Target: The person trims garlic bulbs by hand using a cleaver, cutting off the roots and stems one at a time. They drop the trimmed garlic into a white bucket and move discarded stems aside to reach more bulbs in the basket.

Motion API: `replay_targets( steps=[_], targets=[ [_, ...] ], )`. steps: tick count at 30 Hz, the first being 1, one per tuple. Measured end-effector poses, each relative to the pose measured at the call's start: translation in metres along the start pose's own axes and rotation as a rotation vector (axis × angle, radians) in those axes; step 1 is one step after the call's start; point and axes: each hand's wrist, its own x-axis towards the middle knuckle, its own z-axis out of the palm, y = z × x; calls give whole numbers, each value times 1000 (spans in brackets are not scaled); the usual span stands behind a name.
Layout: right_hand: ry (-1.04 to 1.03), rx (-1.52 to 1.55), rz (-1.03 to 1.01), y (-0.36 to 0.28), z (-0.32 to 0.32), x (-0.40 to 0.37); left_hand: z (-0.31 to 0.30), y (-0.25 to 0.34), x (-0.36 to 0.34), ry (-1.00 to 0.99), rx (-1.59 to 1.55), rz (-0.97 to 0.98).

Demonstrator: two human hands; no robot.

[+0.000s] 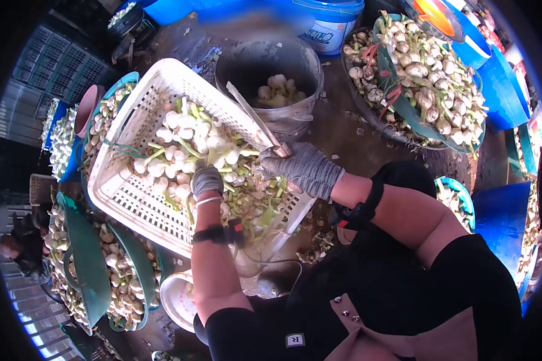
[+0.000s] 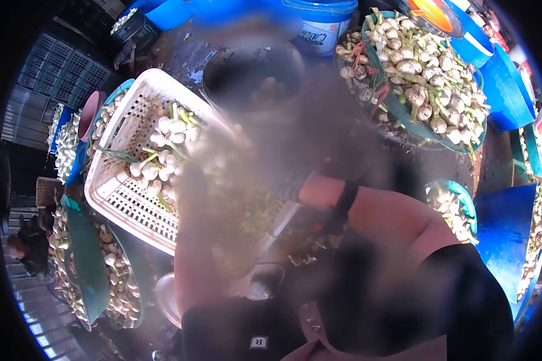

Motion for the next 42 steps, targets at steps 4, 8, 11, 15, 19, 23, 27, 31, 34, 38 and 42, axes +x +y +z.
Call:
replay_targets(
  steps=[4, 8, 11, 15, 19, 23, 27, 31, 34, 38, 42],
  targets=[
    [109, 212, -195, 55, 24, 21, -35, -12, -109, -202, -879, 256],
    [-66, 175, -217, 42, 33, 3, -44, 0, -193, -383, -1168, 327],
    [-156, -19, -237, 11, 46, -33, -42, 1, -230, -515, -1468, 205],
    [137, -566, -1061, 23, 71, -49, -48, -11, -248, -510, -1577, 179],
    [-215, -239, -643, 36, 50, -64, -36, -44, -242, -445, -1655, 228],
    [-189, -849, -804, 15, 49, -95, -5, -87, -227, 319, -194, 929],
    [-255, -937, -713, 16, 57, -100, 22, -123, -225, 173, -581, 690],
    [-247, -973, -716, 19, 61, -104, 24, -125, -235, 99, -415, 592],
    [-192, -963, -825, 46, 61, -91, 20, -113, -233, 352, -305, 806],
    [-127, -883, -844, 59, 58, -81, 11, -101, -235, 320, 17, 936],
    [1, -850, -827, 93, 44, -58, -62, -65, -267, 300, 287, 1066]
  ],
)
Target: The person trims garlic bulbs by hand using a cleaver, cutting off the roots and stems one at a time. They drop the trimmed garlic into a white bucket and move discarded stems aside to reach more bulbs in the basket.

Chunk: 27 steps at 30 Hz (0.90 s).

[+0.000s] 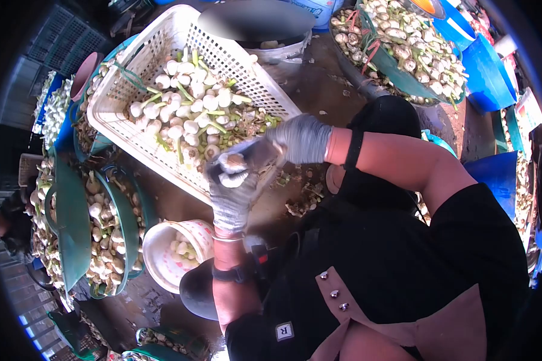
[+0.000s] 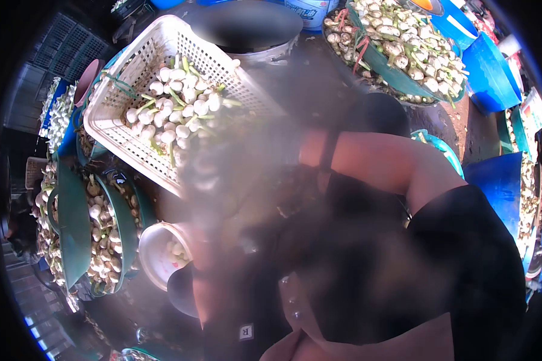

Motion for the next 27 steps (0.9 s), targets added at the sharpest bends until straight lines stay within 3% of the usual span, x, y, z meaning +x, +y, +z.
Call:
replay_targets(
  steps=[1, 3, 5, 6, 7, 8, 9, 10, 11, 12, 13, 15, 16, 17, 18, 19, 21, 22, 24, 25, 27],
  targets=[
    [-148, -169, 353, 20, 3, 14, -20, 19, 10, 195, 184, 60],
    [-15, 110, 114, 62, 11, 5, -24, 36, 23, 213, -132, -86],
    [-226, 300, 605, 33, 1, 20, -14, 28, 32, 285, 179, -151],
    [63, 599, 340, 17, 17, 9, -4, 25, 29, 202, 194, -150],
    [-284, 878, 773, -27, -25, 22, 1, 21, 35, 135, 219, -155],
    [-398, 881, 952, -70, -65, 35, 1, 19, 42, 145, 223, -156],
    [-417, 994, 734, -57, -42, 23, 0, 18, 47, 351, -159, -147],
    [-288, 1084, 630, -51, -11, 19, -1, 17, 50, 552, -545, -133],
    [-159, 1161, 520, -62, -8, 29, 0, 15, 51, 558, -544, -131],
    [-333, 935, 700, -68, -34, 31, 2, 12, 50, 455, -438, -112],
    [-342, 932, 699, -63, -29, 29, 7, 9, 45, 349, -333, -99],
    [27, 609, 105, -54, -12, 23, 31, 6, 25, 237, -233, -94],
    [-98, 652, 233, -57, -17, 22, 56, 4, 10, 268, -714, -207],
    [-108, 651, 228, -58, -20, 22, 69, 3, 2, 298, -1195, -318],
    [-173, 495, 169, -60, -23, 23, 46, 3, 10, 399, -997, -241],
    [-232, 338, 109, -60, -25, 23, 35, 7, 20, 339, -767, -321],
    [-171, 385, 27, -53, -22, 21, 22, 8, 24, 161, -495, -313],
    [-198, 331, 27, -49, -22, 21, 54, 3, 20, 161, -499, -317],
    [-247, 219, 32, -44, -29, 23, 142, -12, 7, 557, 180, -285],
    [-268, 163, 37, -40, -33, 24, 138, -13, 3, 557, 173, -281],
    [-310, 52, 45, -30, -41, 28, 102, -9, -4, 106, -207, -274]
  ],
)
